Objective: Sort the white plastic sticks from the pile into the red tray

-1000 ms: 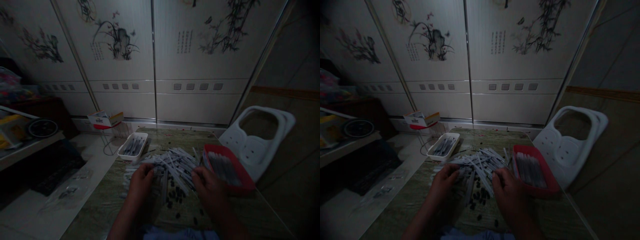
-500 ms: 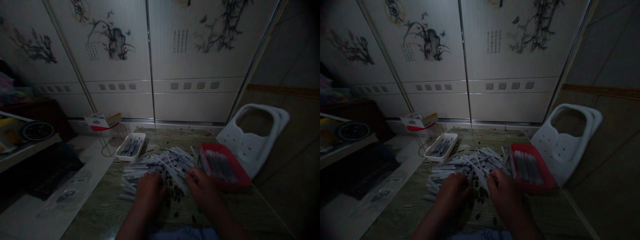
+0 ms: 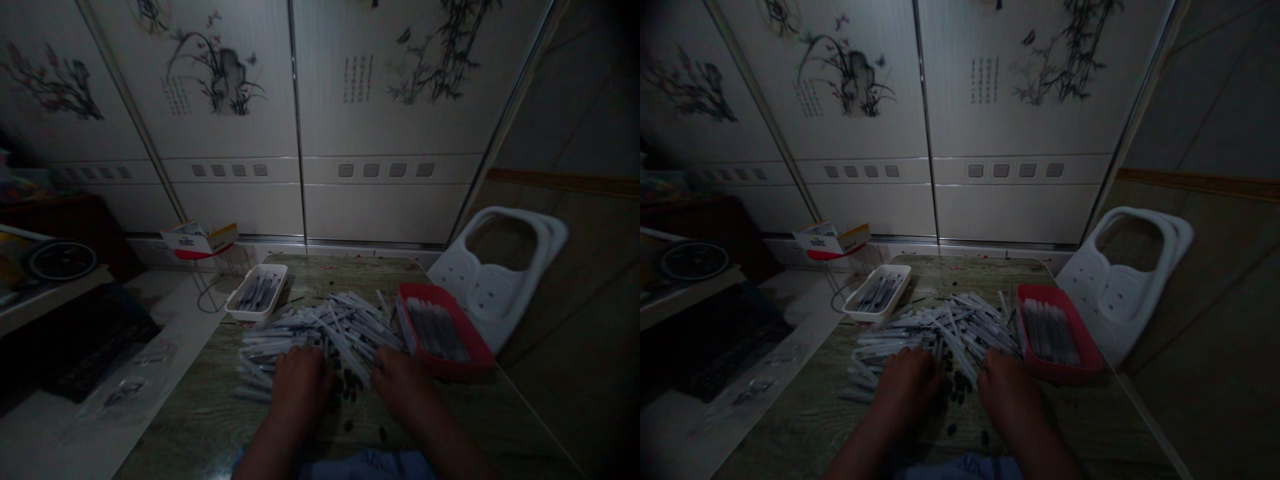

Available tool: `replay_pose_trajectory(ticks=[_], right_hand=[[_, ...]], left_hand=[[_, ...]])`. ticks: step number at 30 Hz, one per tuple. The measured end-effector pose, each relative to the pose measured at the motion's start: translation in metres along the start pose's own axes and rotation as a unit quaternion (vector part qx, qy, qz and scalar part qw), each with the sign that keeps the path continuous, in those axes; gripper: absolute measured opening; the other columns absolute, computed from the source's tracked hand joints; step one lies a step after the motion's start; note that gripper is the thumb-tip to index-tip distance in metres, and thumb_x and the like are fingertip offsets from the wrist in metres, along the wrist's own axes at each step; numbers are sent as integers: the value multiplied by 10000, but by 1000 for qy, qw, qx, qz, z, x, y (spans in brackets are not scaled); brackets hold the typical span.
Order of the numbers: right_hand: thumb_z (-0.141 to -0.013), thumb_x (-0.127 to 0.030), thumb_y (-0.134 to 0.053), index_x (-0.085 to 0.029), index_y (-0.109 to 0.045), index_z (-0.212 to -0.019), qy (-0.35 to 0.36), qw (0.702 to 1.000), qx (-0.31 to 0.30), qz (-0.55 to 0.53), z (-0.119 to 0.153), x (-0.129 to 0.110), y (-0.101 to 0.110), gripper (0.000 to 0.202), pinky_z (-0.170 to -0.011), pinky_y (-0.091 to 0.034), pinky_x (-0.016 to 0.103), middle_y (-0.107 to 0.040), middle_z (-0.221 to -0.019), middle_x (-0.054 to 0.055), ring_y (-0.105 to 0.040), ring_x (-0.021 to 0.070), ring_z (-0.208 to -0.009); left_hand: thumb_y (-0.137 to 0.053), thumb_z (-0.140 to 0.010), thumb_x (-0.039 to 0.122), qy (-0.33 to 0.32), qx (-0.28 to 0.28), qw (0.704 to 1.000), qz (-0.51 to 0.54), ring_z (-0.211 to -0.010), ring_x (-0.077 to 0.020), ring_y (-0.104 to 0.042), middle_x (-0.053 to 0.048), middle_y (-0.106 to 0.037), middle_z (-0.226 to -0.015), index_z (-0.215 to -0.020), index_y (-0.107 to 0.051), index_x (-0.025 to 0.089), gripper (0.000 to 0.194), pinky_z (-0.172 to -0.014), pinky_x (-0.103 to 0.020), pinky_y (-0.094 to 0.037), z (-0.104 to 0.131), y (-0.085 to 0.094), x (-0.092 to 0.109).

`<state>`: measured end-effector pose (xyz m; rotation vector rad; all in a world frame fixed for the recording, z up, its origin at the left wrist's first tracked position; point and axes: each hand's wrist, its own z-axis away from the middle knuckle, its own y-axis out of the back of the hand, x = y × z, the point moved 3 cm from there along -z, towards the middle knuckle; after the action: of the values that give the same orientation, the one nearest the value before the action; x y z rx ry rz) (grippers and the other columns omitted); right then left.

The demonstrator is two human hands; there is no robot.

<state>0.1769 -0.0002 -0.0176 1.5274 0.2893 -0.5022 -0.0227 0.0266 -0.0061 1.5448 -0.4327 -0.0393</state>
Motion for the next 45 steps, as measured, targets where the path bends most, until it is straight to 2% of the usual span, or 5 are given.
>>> replay_pose_trajectory(ticks=[4, 23, 29, 36, 45], right_hand=[[-828, -175, -542, -213, -604, -807, -11, 997, -43, 62, -2, 4, -5, 76, -620, -295, 284, -711, -832, 52, -657, 197, -796], [-856, -248, -547, -177, -723, -858, -66, 990, -52, 113, -7, 1, -13, 190, -632, -341, 325, -752, -888, 152, -708, 288, -880], [-825, -279, -569, -173, -692, -800, -51, 994, -48, 78, -2, 0, -6, 164, -590, -298, 312, -747, -882, 143, -695, 274, -825], [-820, -231, -501, -187, -621, -719, -15, 998, -50, -24, -2, 3, 1, 163, -547, -311, 261, -703, -742, 43, -651, 190, -694], [-753, -202, -509, -199, -573, -633, 32, 985, -47, -163, 0, -21, 5, 136, -542, -320, 258, -622, -624, -5, -596, 182, -639]], left_hand=[[-568, -862, 350, 6, 0, 1000, 8, -983, -306, -589, -113, -714, -991, -842, -670, 221, 165, -829, -419, -336, 1, 1, 1], [-539, -837, 362, 29, 15, 999, 9, -880, -314, -656, -128, -729, -848, -764, -688, 201, 231, -846, -443, -341, 2, -3, 1], [-559, -804, 359, 85, 25, 988, 130, -749, -252, -643, -74, -712, -742, -711, -683, 220, 209, -724, -348, -351, -1, 0, -11], [-566, -769, 315, 135, 26, 861, 490, -610, -159, -531, 13, -566, -607, -607, -594, 204, 198, -582, -254, -355, -9, -1, -18], [-734, -706, 450, 174, -15, 703, 689, -554, -136, -536, 11, -593, -603, -686, -642, 171, 294, -558, -248, -395, -8, -8, -2]])
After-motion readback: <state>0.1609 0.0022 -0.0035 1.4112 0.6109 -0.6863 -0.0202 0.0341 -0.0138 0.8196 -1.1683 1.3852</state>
